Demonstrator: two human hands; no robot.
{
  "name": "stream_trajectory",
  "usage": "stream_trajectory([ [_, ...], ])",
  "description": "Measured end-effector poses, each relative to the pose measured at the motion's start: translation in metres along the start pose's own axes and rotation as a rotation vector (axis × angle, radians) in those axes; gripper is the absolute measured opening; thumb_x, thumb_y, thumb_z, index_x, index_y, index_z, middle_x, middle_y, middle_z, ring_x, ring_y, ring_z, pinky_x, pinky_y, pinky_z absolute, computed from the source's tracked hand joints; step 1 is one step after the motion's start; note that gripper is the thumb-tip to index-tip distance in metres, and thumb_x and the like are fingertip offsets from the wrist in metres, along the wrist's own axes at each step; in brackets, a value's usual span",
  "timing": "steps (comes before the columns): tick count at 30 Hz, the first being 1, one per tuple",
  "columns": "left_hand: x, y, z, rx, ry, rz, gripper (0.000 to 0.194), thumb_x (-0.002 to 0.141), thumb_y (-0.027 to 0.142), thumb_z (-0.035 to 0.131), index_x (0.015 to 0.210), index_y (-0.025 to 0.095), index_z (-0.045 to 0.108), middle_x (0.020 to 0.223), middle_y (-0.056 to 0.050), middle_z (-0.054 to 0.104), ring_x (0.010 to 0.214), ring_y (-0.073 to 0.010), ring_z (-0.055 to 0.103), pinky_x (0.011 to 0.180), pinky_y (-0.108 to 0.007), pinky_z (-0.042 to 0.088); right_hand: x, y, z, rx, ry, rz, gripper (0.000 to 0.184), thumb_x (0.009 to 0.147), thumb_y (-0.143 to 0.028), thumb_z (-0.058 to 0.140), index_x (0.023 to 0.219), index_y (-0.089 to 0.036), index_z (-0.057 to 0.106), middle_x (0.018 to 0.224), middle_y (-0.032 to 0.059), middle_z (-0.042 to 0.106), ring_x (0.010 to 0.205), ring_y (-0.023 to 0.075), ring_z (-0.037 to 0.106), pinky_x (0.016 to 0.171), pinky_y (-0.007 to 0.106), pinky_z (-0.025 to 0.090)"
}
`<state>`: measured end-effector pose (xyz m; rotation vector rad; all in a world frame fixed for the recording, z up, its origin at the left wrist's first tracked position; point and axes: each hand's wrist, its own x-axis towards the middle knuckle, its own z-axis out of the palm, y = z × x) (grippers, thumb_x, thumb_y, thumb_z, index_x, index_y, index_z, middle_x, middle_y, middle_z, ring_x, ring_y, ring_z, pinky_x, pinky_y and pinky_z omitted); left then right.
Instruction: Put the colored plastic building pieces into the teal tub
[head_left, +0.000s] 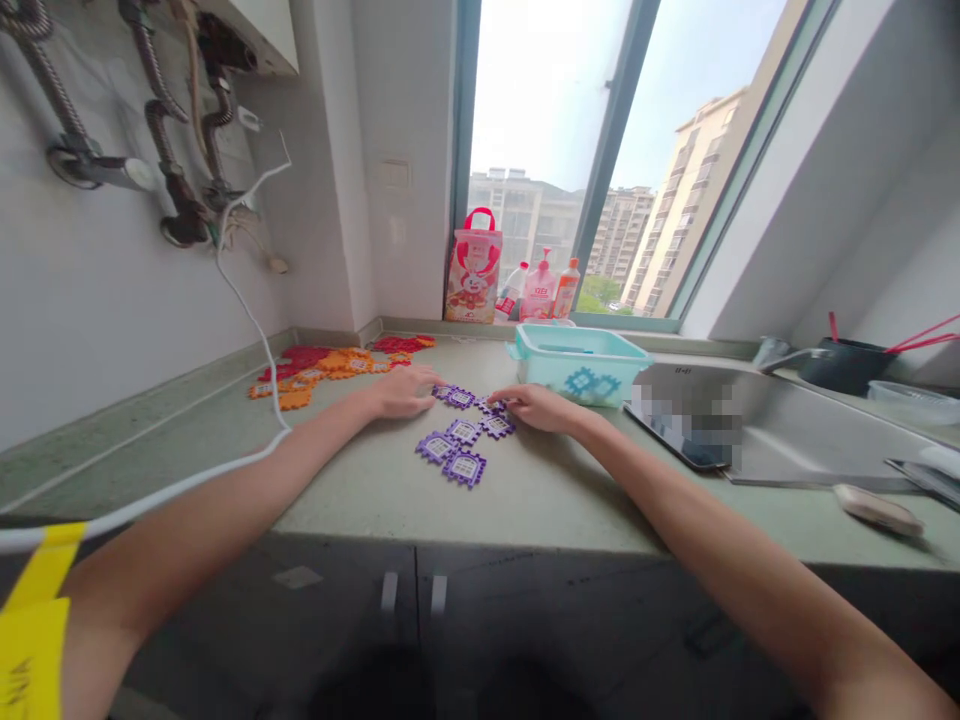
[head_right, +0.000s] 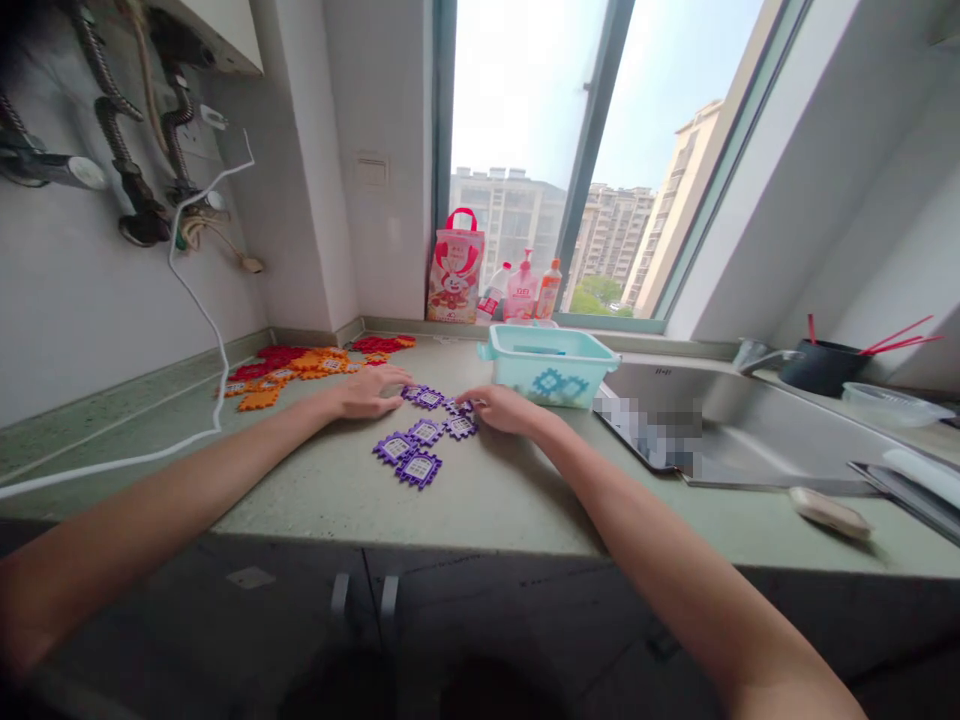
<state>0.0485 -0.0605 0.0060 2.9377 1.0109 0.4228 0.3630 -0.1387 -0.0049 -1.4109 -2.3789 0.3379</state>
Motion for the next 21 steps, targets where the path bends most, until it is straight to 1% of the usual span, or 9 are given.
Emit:
stream_trajectory([
  [3, 0.001, -0.005, 0.000, 0.033, -0.034, -0.050, 0.049, 0.093, 0.046, 0.055, 0.134, 0.026, 0.073, 0.138, -0.004, 0.073, 0.127, -0.0261, 0.066, 0.113, -0.035, 0.048, -0.004, -0.001, -0.005, -0.049, 0.013, -0.035, 0.037, 0.093, -0.013, 0.060, 0.123, -0.023, 0.078, 0.122, 0.0038, 0.077, 0.110, 0.0252, 0.072, 0.101, 0.032, 0.052],
  [6, 0.003, -0.010, 0.002, 0.045, 0.001, -0.077, 0.044, 0.092, 0.053, 0.057, 0.122, 0.028, 0.078, 0.125, -0.001, 0.078, 0.115, -0.0252, 0.072, 0.101, -0.032, 0.053, -0.006, -0.003, -0.008, -0.068, 0.035, -0.054, 0.029, 0.091, -0.016, 0.066, 0.116, -0.022, 0.079, 0.123, 0.0043, 0.077, 0.108, 0.0244, 0.072, 0.098, 0.030, 0.052],
  [9, 0.004, -0.016, 0.002, 0.051, 0.052, -0.139, 0.048, 0.086, 0.054, 0.064, 0.125, 0.028, 0.075, 0.114, 0.000, 0.081, 0.100, -0.0239, 0.075, 0.092, -0.032, 0.055, -0.007, -0.003, -0.010, -0.075, 0.022, -0.020, 0.024, 0.094, -0.019, 0.069, 0.116, -0.022, 0.079, 0.114, 0.0034, 0.079, 0.099, 0.0231, 0.073, 0.090, 0.028, 0.053],
  [11, 0.003, -0.016, -0.001, 0.078, 0.109, -0.183, 0.054, 0.081, 0.052, 0.068, 0.129, 0.027, 0.072, 0.110, 0.000, 0.081, 0.099, -0.0247, 0.074, 0.094, -0.033, 0.055, -0.007, -0.002, -0.010, -0.076, 0.032, -0.010, 0.024, 0.094, -0.022, 0.072, 0.117, -0.022, 0.078, 0.111, 0.0029, 0.079, 0.097, 0.0223, 0.073, 0.088, 0.027, 0.052],
  [14, 0.002, -0.009, -0.007, 0.079, 0.233, -0.210, 0.057, 0.079, 0.050, 0.070, 0.130, 0.025, 0.071, 0.108, -0.002, 0.081, 0.104, -0.0270, 0.073, 0.101, -0.036, 0.054, -0.006, -0.001, -0.011, -0.097, 0.058, 0.018, 0.033, 0.092, -0.027, 0.077, 0.125, -0.022, 0.075, 0.112, 0.0034, 0.078, 0.093, 0.0217, 0.073, 0.086, 0.027, 0.052],
  [16, 0.002, 0.000, -0.008, 0.000, 0.327, -0.181, 0.058, 0.082, 0.052, 0.068, 0.133, 0.024, 0.069, 0.113, -0.004, 0.080, 0.107, -0.0269, 0.072, 0.103, -0.038, 0.054, -0.007, -0.004, -0.012, -0.118, 0.067, 0.043, 0.039, 0.091, -0.030, 0.080, 0.129, -0.022, 0.073, 0.113, 0.0037, 0.078, 0.091, 0.0213, 0.073, 0.084, 0.028, 0.052],
  [18, 0.005, 0.008, -0.005, -0.104, 0.383, -0.103, 0.057, 0.088, 0.055, 0.064, 0.135, 0.024, 0.068, 0.122, -0.005, 0.077, 0.113, -0.0261, 0.070, 0.108, -0.039, 0.053, -0.008, -0.007, -0.013, -0.133, 0.070, 0.066, 0.041, 0.091, -0.031, 0.081, 0.131, -0.023, 0.072, 0.112, 0.0034, 0.078, 0.091, 0.0211, 0.073, 0.083, 0.027, 0.052],
  [20, 0.009, 0.014, 0.002, -0.187, 0.354, 0.001, 0.053, 0.092, 0.057, 0.060, 0.132, 0.024, 0.071, 0.130, -0.006, 0.075, 0.120, -0.0255, 0.068, 0.112, -0.038, 0.050, -0.008, -0.010, -0.015, -0.145, 0.079, 0.077, 0.041, 0.091, -0.032, 0.082, 0.130, -0.023, 0.073, 0.111, 0.0034, 0.079, 0.094, 0.0214, 0.074, 0.085, 0.027, 0.052],
  [21, 0.011, 0.015, 0.006, -0.215, 0.299, 0.055, 0.052, 0.093, 0.058, 0.058, 0.129, 0.024, 0.073, 0.131, -0.006, 0.074, 0.121, -0.0254, 0.068, 0.113, -0.038, 0.050, -0.009, -0.011, -0.016, -0.150, 0.086, 0.080, 0.041, 0.090, -0.032, 0.082, 0.129, -0.023, 0.073, 0.110, 0.0035, 0.079, 0.096, 0.0217, 0.074, 0.086, 0.028, 0.052],
])
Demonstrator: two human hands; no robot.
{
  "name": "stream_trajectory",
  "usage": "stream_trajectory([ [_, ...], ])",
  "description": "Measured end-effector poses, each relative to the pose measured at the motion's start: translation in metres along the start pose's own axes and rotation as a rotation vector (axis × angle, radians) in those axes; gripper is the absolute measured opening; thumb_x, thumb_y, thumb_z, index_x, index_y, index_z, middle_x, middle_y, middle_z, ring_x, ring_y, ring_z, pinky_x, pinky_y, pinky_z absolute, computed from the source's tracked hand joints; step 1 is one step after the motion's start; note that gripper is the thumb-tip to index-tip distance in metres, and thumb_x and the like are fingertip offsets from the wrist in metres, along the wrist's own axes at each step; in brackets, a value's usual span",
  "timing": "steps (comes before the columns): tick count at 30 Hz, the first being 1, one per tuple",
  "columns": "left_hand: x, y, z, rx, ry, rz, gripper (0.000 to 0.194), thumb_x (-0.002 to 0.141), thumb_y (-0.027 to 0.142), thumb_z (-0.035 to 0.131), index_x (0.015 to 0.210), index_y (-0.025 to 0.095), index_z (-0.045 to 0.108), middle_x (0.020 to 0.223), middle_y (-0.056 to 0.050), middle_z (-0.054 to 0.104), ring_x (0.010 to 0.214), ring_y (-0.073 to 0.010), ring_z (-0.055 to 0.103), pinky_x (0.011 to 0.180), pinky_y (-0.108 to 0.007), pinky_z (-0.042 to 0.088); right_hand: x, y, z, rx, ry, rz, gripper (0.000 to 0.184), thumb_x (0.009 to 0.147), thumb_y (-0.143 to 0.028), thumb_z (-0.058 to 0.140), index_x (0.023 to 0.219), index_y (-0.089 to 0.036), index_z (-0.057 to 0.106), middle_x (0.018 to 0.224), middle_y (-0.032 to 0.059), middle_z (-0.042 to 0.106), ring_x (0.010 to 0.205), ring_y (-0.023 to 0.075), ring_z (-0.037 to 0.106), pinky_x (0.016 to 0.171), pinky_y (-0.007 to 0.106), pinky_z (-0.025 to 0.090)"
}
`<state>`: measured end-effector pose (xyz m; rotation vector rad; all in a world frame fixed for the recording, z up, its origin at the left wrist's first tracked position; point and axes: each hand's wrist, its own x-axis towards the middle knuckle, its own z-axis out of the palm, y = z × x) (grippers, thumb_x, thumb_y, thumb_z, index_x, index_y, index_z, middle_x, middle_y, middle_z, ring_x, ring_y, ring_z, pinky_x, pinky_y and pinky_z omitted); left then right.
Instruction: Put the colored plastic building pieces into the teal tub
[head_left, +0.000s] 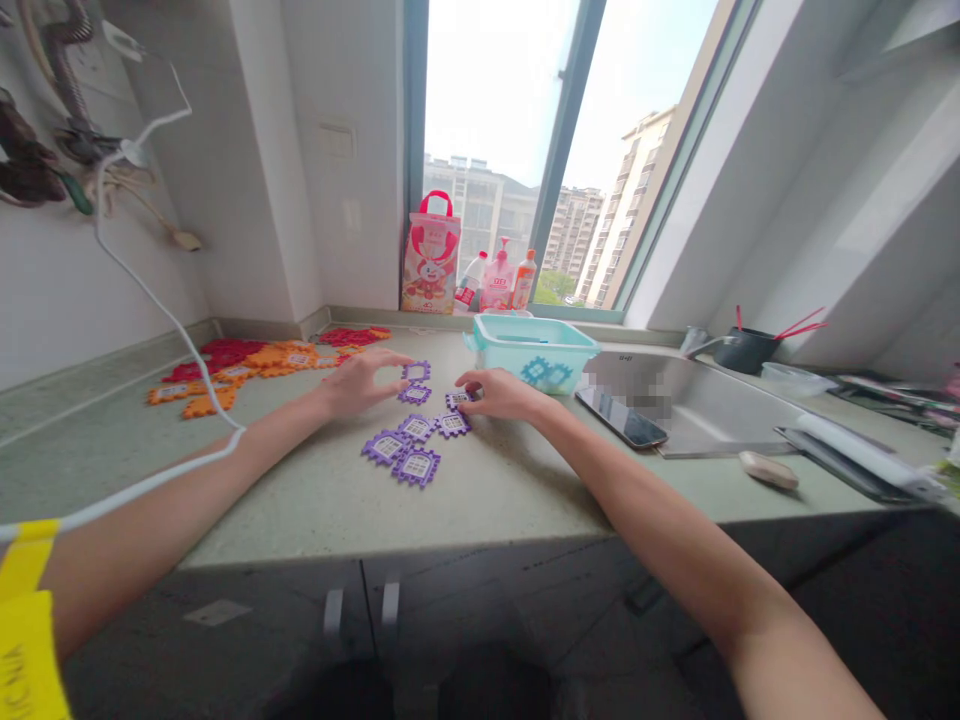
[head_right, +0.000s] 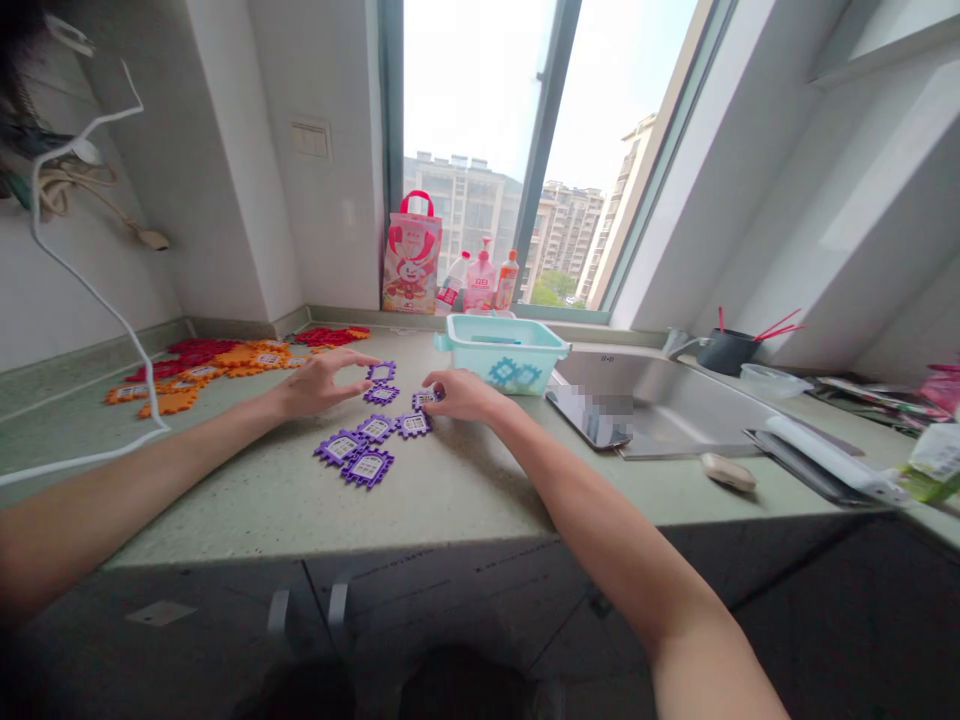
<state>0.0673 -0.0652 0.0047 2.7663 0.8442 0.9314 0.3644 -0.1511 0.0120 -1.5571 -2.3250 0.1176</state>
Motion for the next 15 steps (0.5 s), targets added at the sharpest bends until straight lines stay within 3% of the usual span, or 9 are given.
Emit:
stream_trajectory([
  [3, 0.001, -0.001, 0.009, -0.058, -0.205, 0.043, 0.051, 0.094, 0.060, 0.056, 0.124, 0.024, 0.076, 0.131, -0.006, 0.075, 0.121, -0.0247, 0.068, 0.112, -0.034, 0.050, 0.001, -0.001, 0.000, -0.001, 0.048, -0.008, 0.038, 0.089, -0.032, 0.084, 0.125, -0.023, 0.074, 0.108, 0.0036, 0.078, 0.098, 0.0220, 0.074, 0.088, 0.029, 0.053],
  [6, 0.001, -0.003, 0.010, -0.050, -0.293, -0.011, 0.053, 0.094, 0.061, 0.055, 0.128, 0.024, 0.074, 0.133, -0.005, 0.074, 0.123, -0.0258, 0.068, 0.112, -0.035, 0.048, 0.003, 0.000, 0.002, 0.034, 0.140, -0.048, 0.034, 0.088, -0.028, 0.084, 0.120, -0.022, 0.075, 0.105, 0.0039, 0.078, 0.098, 0.0225, 0.074, 0.089, 0.031, 0.054],
  [10, -0.001, -0.001, 0.009, -0.068, -0.286, 0.007, 0.054, 0.095, 0.064, 0.056, 0.126, 0.024, 0.075, 0.130, -0.005, 0.076, 0.122, -0.0266, 0.068, 0.110, -0.035, 0.048, 0.004, -0.002, 0.005, 0.128, 0.299, -0.132, 0.028, 0.088, -0.023, 0.083, 0.114, -0.022, 0.074, 0.104, 0.0039, 0.077, 0.098, 0.0220, 0.074, 0.087, 0.032, 0.057],
  [15, -0.002, 0.008, 0.016, -0.121, -0.219, -0.030, 0.063, 0.087, 0.069, 0.067, 0.130, 0.023, 0.070, 0.122, -0.007, 0.078, 0.115, -0.0272, 0.071, 0.103, -0.036, 0.052, 0.006, -0.009, 0.007, 0.260, 0.478, -0.212, 0.033, 0.091, -0.032, 0.079, 0.122, -0.025, 0.069, 0.116, 0.0046, 0.074, 0.098, 0.0214, 0.074, 0.082, 0.032, 0.060],
])
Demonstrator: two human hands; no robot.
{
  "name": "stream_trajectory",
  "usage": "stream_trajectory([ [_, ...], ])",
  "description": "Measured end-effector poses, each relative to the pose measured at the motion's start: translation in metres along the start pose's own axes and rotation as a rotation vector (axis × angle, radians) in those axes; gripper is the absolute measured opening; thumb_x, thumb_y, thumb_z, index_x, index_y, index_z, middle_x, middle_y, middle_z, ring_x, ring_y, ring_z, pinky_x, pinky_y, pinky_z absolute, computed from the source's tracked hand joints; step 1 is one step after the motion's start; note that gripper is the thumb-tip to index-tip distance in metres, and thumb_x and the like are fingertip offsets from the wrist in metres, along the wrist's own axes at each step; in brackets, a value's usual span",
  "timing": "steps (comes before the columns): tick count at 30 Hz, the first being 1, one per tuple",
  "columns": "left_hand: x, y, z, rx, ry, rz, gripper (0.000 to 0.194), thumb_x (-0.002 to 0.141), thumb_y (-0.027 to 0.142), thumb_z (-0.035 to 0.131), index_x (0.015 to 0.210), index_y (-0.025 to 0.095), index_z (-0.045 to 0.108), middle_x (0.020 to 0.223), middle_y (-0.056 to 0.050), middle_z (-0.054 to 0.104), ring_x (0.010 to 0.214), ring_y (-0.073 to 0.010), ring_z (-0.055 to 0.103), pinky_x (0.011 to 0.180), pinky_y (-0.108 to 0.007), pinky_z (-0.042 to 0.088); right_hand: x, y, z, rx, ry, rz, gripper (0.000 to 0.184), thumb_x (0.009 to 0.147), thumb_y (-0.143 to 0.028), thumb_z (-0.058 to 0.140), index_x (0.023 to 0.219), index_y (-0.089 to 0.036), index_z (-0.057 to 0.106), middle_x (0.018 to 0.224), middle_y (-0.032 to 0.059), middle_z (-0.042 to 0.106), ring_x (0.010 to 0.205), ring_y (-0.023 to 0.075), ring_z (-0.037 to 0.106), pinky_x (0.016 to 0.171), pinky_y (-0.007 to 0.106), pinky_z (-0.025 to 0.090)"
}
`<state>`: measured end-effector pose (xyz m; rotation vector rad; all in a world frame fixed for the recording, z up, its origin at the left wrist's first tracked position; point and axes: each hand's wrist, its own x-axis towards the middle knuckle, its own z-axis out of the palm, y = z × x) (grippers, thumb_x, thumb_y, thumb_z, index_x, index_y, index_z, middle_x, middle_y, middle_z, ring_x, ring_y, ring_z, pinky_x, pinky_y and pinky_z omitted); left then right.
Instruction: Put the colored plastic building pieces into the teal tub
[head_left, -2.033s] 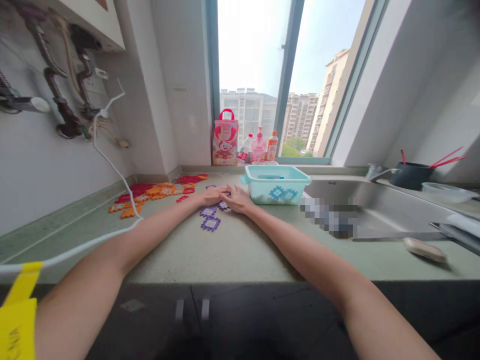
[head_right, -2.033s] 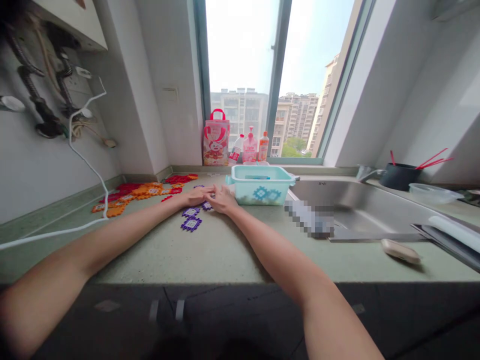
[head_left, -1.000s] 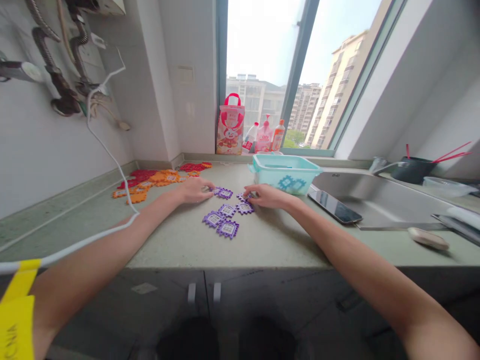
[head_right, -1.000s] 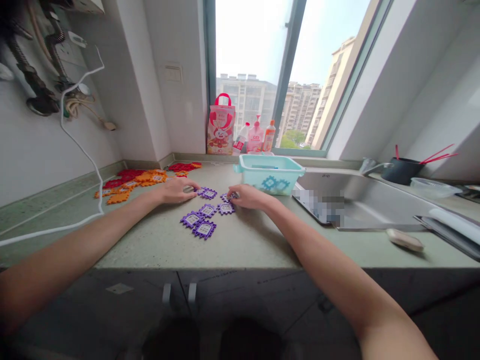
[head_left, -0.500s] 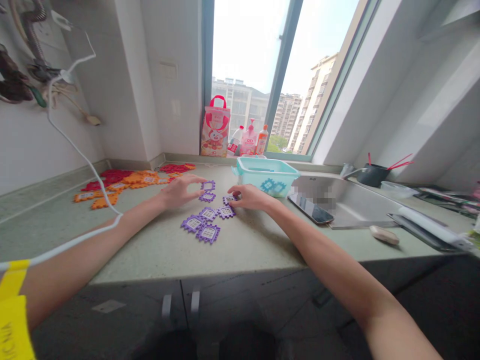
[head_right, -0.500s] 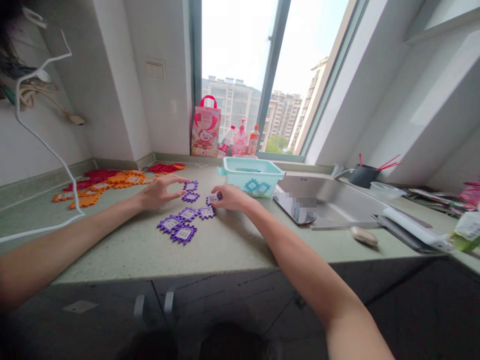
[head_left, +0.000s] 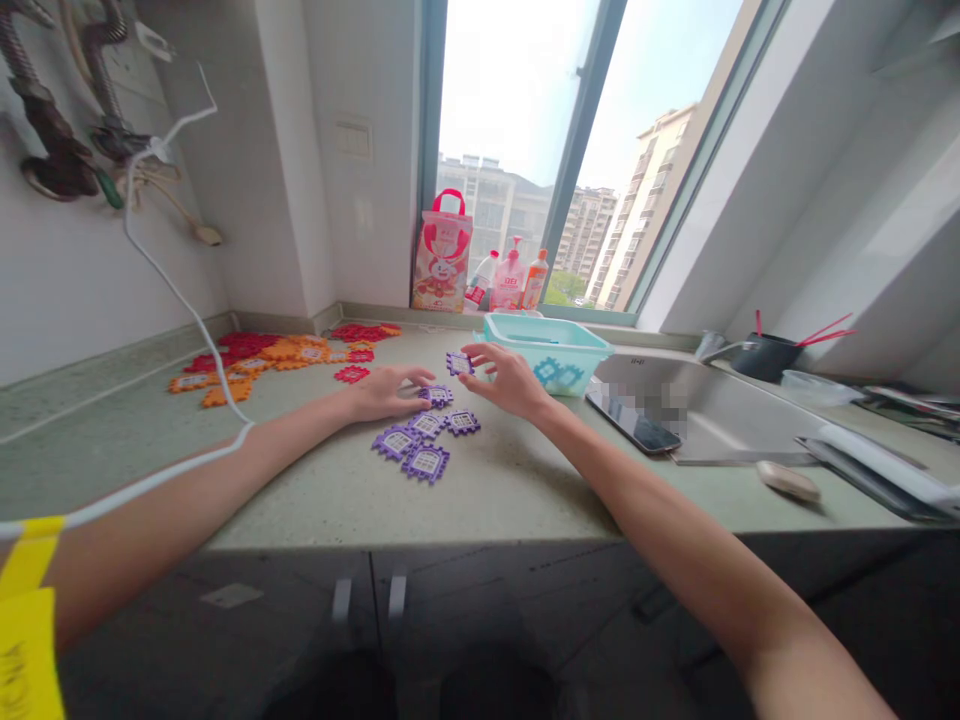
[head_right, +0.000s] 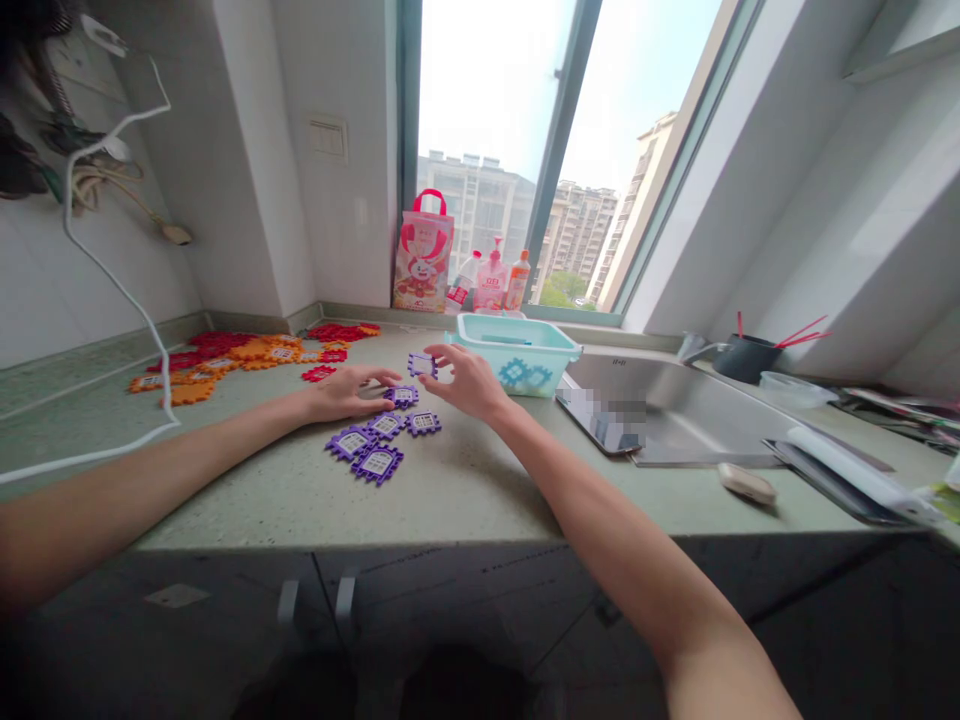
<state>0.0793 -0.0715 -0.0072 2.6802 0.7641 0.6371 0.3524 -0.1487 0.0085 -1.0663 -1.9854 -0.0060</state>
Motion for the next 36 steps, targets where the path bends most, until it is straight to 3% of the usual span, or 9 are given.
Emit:
stream_trajectory([
  [3, 0.000, 0.004, 0.003, -0.028, -0.016, -0.007, 0.067, 0.087, 0.069, 0.068, 0.135, 0.023, 0.065, 0.124, -0.007, 0.078, 0.116, -0.0276, 0.071, 0.104, -0.038, 0.051, 0.001, -0.002, 0.007, 0.079, 0.091, -0.002, 0.034, 0.093, -0.038, 0.076, 0.122, -0.025, 0.065, 0.117, 0.0047, 0.073, 0.095, 0.0207, 0.073, 0.079, 0.033, 0.059],
  [5, 0.000, 0.005, 0.004, -0.047, -0.022, -0.004, 0.072, 0.086, 0.069, 0.069, 0.141, 0.023, 0.059, 0.126, -0.007, 0.077, 0.117, -0.0279, 0.071, 0.104, -0.038, 0.050, 0.000, 0.000, 0.014, 0.115, 0.080, 0.027, 0.031, 0.094, -0.041, 0.075, 0.119, -0.024, 0.065, 0.115, 0.0048, 0.073, 0.094, 0.0206, 0.072, 0.079, 0.033, 0.057],
  [10, 0.001, 0.000, 0.005, -0.044, 0.005, -0.060, 0.093, 0.081, 0.069, 0.074, 0.155, 0.021, 0.046, 0.128, -0.010, 0.077, 0.118, -0.0309, 0.071, 0.102, -0.040, 0.051, -0.005, 0.008, 0.029, 0.119, -0.295, 0.033, 0.012, 0.094, -0.033, 0.072, 0.098, -0.021, 0.072, 0.097, 0.0018, 0.074, 0.094, 0.0213, 0.068, 0.082, 0.032, 0.050],
  [12, 0.001, -0.002, 0.006, -0.046, 0.009, -0.063, 0.094, 0.081, 0.069, 0.074, 0.156, 0.021, 0.046, 0.129, -0.010, 0.076, 0.119, -0.0312, 0.070, 0.102, -0.040, 0.051, -0.005, 0.009, 0.032, 0.127, -0.341, 0.055, 0.014, 0.092, -0.034, 0.074, 0.099, -0.021, 0.072, 0.097, 0.0007, 0.074, 0.093, 0.0209, 0.067, 0.082, 0.031, 0.048],
  [17, 0.001, -0.005, 0.011, 0.003, 0.016, 0.034, 0.080, 0.091, 0.060, 0.068, 0.157, 0.020, 0.044, 0.128, -0.010, 0.075, 0.117, -0.0298, 0.071, 0.103, -0.040, 0.052, -0.003, 0.014, 0.038, 0.136, -0.337, 0.087, 0.029, 0.086, -0.043, 0.080, 0.100, -0.021, 0.068, 0.099, 0.0004, 0.074, 0.089, 0.0208, 0.066, 0.080, 0.031, 0.048],
  [26, -0.001, 0.003, 0.016, 0.008, 0.210, 0.294, 0.057, 0.102, 0.037, 0.062, 0.154, 0.021, 0.045, 0.132, -0.015, 0.067, 0.115, -0.0260, 0.070, 0.105, -0.044, 0.055, -0.005, 0.009, 0.034, 0.116, -0.200, 0.022, 0.024, 0.084, -0.034, 0.076, 0.100, -0.023, 0.062, 0.098, 0.0032, 0.072, 0.090, 0.0231, 0.069, 0.079, 0.036, 0.055],
  [32, -0.006, 0.018, 0.014, -0.024, 0.237, 0.279, 0.058, 0.105, 0.036, 0.061, 0.159, 0.028, 0.040, 0.141, -0.014, 0.058, 0.094, -0.0202, 0.076, 0.097, -0.041, 0.059, -0.006, 0.004, 0.033, 0.243, -0.192, -0.036, 0.030, 0.082, -0.039, 0.075, 0.104, -0.024, 0.060, 0.100, 0.0023, 0.070, 0.094, 0.0233, 0.069, 0.083, 0.040, 0.058],
  [36, -0.007, 0.019, 0.013, -0.064, 0.251, 0.255, 0.066, 0.102, 0.043, 0.067, 0.160, 0.032, 0.037, 0.142, -0.013, 0.058, 0.092, -0.0192, 0.075, 0.093, -0.040, 0.059, -0.006, -0.003, 0.029, 0.183, -0.148, -0.075, 0.024, 0.084, -0.035, 0.072, 0.102, -0.024, 0.060, 0.098, 0.0013, 0.070, 0.091, 0.0225, 0.069, 0.083, 0.039, 0.058],
])
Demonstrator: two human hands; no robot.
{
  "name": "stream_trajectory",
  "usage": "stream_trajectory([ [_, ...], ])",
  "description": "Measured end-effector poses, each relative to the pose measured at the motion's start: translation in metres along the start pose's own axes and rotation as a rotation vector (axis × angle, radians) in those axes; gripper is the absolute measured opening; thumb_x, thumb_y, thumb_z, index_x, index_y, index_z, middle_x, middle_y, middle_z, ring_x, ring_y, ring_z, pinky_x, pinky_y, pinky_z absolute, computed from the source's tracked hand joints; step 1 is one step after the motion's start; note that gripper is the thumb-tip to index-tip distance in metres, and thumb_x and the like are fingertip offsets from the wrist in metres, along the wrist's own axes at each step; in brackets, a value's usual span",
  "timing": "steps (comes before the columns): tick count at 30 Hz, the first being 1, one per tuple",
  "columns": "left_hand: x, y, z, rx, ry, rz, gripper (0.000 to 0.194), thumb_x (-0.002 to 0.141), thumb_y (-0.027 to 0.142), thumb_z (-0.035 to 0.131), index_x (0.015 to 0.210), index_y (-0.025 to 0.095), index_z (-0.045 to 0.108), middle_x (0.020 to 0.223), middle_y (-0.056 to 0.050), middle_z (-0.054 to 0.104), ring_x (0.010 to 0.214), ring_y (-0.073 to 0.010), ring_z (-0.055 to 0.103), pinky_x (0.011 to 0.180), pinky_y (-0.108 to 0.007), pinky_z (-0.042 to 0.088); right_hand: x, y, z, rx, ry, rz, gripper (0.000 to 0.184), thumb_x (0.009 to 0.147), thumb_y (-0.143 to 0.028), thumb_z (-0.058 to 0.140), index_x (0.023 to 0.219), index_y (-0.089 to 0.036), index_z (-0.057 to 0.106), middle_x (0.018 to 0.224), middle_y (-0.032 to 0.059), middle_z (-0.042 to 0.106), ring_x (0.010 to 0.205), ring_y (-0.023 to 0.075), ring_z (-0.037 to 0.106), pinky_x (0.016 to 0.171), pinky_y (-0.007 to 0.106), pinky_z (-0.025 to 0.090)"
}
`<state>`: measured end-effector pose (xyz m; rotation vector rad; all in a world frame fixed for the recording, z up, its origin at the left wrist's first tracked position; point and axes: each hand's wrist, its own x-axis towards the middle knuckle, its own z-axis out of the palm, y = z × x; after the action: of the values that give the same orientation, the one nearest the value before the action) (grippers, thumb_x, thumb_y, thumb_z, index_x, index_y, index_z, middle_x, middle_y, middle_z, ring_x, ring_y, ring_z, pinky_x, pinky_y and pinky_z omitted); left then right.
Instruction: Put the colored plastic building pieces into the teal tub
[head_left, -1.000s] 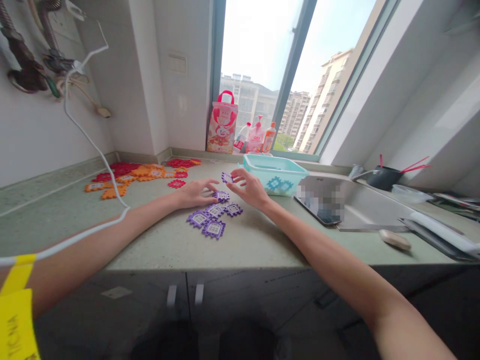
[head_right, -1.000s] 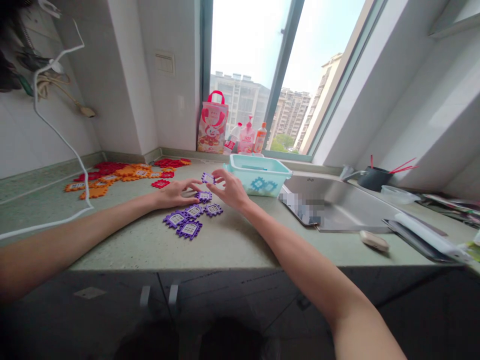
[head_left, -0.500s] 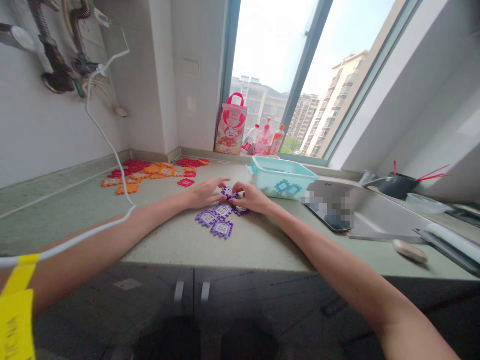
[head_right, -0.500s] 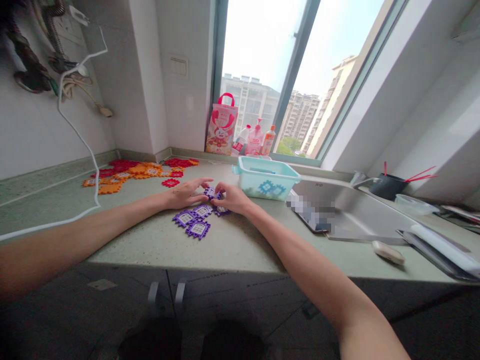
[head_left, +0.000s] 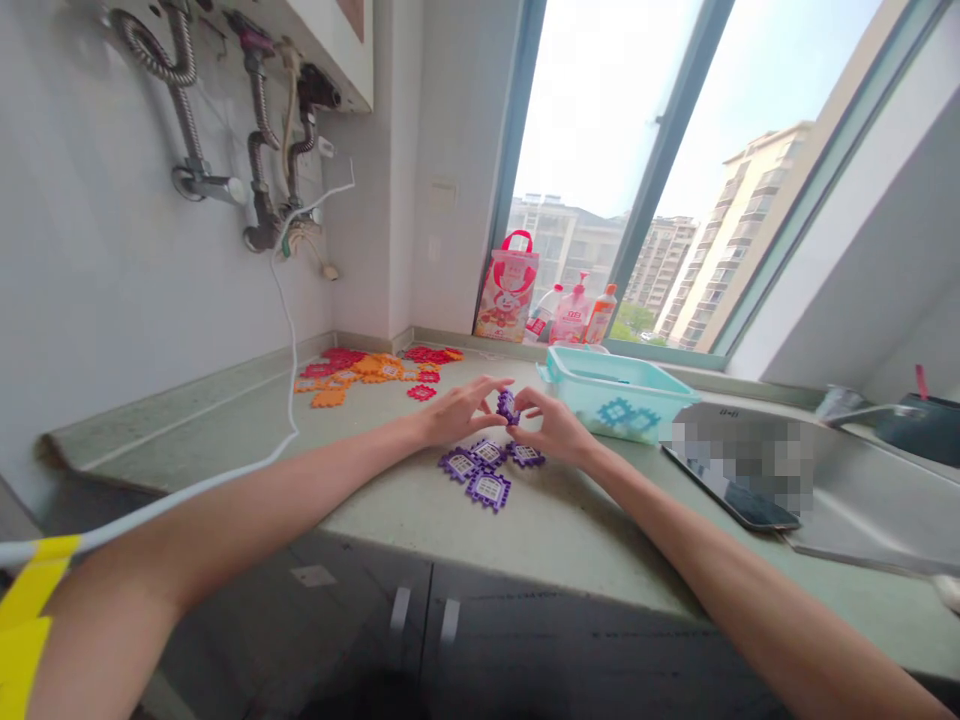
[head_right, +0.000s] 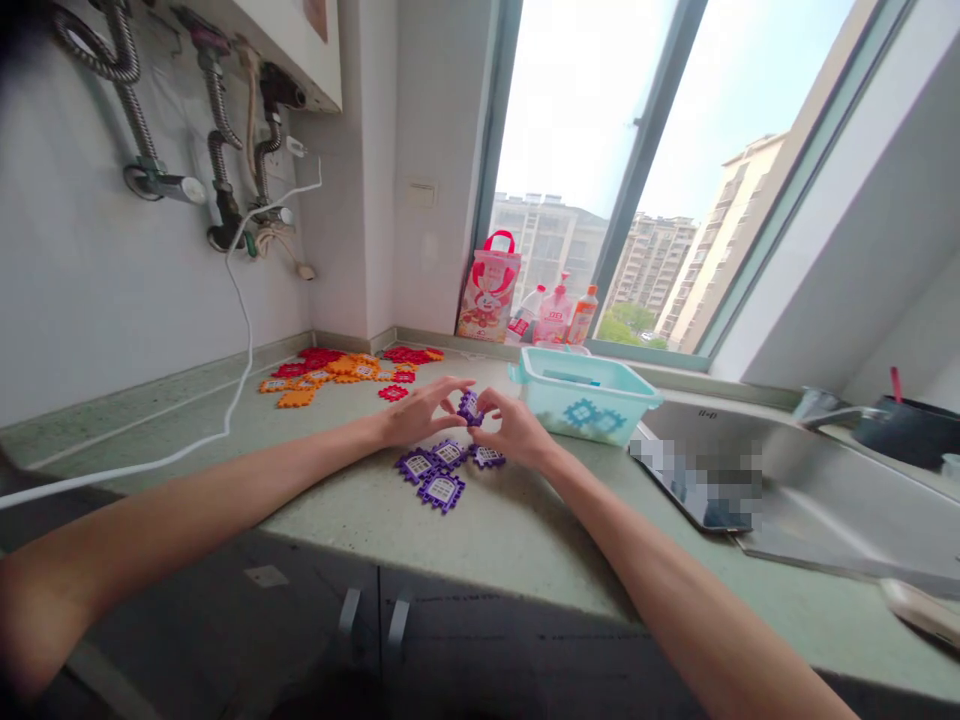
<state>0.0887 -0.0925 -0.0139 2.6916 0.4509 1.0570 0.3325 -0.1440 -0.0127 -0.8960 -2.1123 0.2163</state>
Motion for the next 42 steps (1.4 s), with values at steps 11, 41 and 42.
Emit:
stream_trajectory([
  [11, 0.001, -0.026, -0.008, -0.063, -0.081, -0.198, 0.073, 0.102, 0.066, 0.051, 0.160, 0.022, 0.041, 0.137, -0.016, 0.064, 0.115, -0.0273, 0.068, 0.100, -0.045, 0.055, 0.005, -0.012, -0.067, -0.364, 0.408, -0.040, 0.023, 0.082, -0.029, 0.068, 0.103, -0.025, 0.061, 0.111, 0.0058, 0.069, 0.092, 0.0230, 0.068, 0.075, 0.033, 0.060],
  [41, 0.000, -0.011, -0.019, 0.076, -0.382, -0.246, 0.067, 0.096, 0.076, 0.052, 0.140, 0.027, 0.068, 0.141, -0.010, 0.065, 0.129, -0.0293, 0.062, 0.112, -0.037, 0.043, 0.003, -0.012, -0.079, -0.343, 0.034, 0.061, 0.020, 0.095, -0.035, 0.062, 0.099, -0.024, 0.077, 0.089, 0.0027, 0.075, 0.065, 0.0182, 0.065, 0.066, 0.031, 0.049],
  [42, 0.000, -0.010, -0.019, 0.079, -0.387, -0.238, 0.069, 0.091, 0.076, 0.061, 0.140, 0.027, 0.068, 0.142, -0.010, 0.064, 0.130, -0.0300, 0.062, 0.112, -0.037, 0.044, 0.002, -0.014, -0.076, -0.316, -0.064, 0.092, 0.019, 0.094, -0.036, 0.063, 0.094, -0.024, 0.078, 0.082, 0.0014, 0.074, 0.061, 0.0173, 0.063, 0.063, 0.030, 0.047],
])
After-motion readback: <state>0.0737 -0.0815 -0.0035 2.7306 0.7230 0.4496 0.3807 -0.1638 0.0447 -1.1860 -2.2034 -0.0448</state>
